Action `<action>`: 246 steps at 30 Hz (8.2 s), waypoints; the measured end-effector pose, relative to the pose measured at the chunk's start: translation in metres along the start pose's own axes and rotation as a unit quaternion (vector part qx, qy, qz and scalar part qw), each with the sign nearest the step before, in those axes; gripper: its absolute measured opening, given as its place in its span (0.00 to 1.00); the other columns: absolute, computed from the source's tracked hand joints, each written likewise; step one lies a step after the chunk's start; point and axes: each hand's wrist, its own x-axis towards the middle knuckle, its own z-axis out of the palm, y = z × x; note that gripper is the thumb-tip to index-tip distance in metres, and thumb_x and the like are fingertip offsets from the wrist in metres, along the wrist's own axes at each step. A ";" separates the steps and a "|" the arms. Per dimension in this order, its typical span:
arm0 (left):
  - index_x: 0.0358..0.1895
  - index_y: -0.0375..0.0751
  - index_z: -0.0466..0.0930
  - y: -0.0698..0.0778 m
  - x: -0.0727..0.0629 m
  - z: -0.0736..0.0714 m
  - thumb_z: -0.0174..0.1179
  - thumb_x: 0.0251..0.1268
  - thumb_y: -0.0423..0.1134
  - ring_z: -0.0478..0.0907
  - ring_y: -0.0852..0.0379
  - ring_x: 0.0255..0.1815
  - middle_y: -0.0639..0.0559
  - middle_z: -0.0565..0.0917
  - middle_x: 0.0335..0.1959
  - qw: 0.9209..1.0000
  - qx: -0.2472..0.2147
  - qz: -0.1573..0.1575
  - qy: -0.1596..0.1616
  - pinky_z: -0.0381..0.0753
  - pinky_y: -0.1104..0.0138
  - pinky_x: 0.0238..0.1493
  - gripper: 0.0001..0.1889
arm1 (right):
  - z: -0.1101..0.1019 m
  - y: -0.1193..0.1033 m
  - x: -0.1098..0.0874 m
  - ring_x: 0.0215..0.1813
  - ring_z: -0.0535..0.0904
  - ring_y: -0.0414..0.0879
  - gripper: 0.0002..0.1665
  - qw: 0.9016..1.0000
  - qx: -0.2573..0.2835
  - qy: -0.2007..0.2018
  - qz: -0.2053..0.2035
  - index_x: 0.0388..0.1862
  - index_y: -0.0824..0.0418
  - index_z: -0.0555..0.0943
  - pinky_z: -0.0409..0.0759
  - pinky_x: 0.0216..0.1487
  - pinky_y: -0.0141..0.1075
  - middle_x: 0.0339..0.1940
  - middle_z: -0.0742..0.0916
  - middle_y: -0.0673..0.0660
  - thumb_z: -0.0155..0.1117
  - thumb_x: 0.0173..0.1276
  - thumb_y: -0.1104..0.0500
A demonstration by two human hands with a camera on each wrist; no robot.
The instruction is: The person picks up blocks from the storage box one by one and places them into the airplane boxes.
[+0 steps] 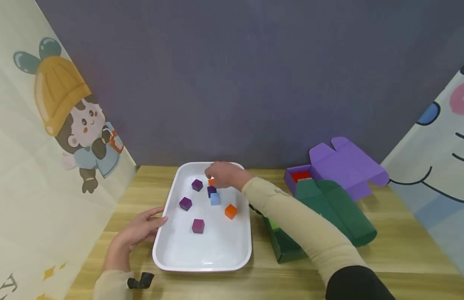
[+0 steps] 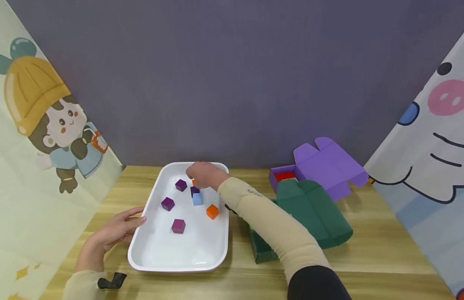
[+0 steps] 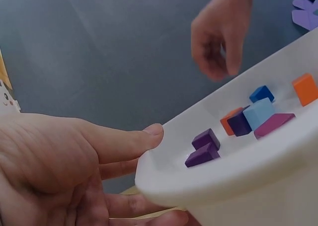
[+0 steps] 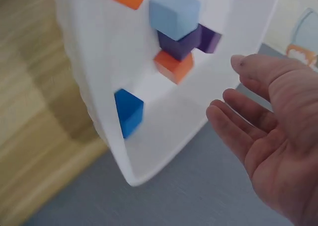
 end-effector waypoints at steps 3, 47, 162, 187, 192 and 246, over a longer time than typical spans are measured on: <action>0.74 0.28 0.47 -0.001 -0.004 0.001 0.55 0.74 0.43 0.81 0.37 0.49 0.26 0.75 0.56 1.000 -0.002 -0.004 0.002 0.83 0.49 0.43 0.37 | 0.008 -0.001 0.010 0.49 0.76 0.45 0.19 0.999 0.030 -0.011 0.022 0.57 0.56 0.80 0.77 0.55 0.35 0.53 0.83 0.52 0.67 0.67 0.59; 0.75 0.29 0.49 0.000 0.002 0.001 0.56 0.73 0.44 0.81 0.40 0.48 0.28 0.77 0.55 1.000 0.007 -0.003 0.008 0.82 0.50 0.44 0.37 | -0.028 -0.003 -0.068 0.39 0.74 0.43 0.17 0.991 -0.110 0.013 -0.069 0.50 0.52 0.77 0.78 0.45 0.31 0.38 0.79 0.48 0.70 0.64 0.59; 0.74 0.31 0.50 0.001 -0.001 -0.007 0.57 0.72 0.46 0.82 0.39 0.47 0.28 0.76 0.56 1.000 0.018 -0.015 0.011 0.83 0.50 0.44 0.37 | -0.008 0.031 -0.141 0.25 0.73 0.41 0.11 0.995 -0.090 0.029 -0.037 0.35 0.52 0.81 0.75 0.27 0.30 0.24 0.79 0.44 0.73 0.60 0.51; 0.75 0.31 0.50 -0.002 -0.002 -0.006 0.56 0.73 0.46 0.81 0.39 0.48 0.29 0.76 0.56 1.000 0.022 -0.020 0.006 0.83 0.50 0.44 0.37 | -0.005 -0.019 -0.057 0.39 0.82 0.53 0.12 0.959 0.220 -0.071 0.166 0.33 0.59 0.79 0.82 0.41 0.39 0.32 0.82 0.53 0.72 0.62 0.54; 0.75 0.31 0.49 -0.001 -0.005 -0.008 0.56 0.73 0.45 0.81 0.40 0.48 0.29 0.76 0.56 1.000 0.016 -0.017 0.003 0.83 0.50 0.44 0.37 | 0.007 -0.025 -0.051 0.38 0.83 0.54 0.13 0.949 0.221 -0.053 0.220 0.33 0.61 0.80 0.80 0.33 0.36 0.32 0.81 0.54 0.73 0.61 0.55; 0.75 0.31 0.51 -0.006 0.002 -0.001 0.57 0.72 0.47 0.81 0.40 0.48 0.31 0.79 0.54 1.000 -0.006 -0.015 -0.002 0.83 0.49 0.42 0.38 | 0.045 -0.039 -0.082 0.39 0.76 0.47 0.17 0.910 0.353 0.132 0.171 0.39 0.57 0.78 0.79 0.40 0.36 0.34 0.80 0.51 0.77 0.54 0.60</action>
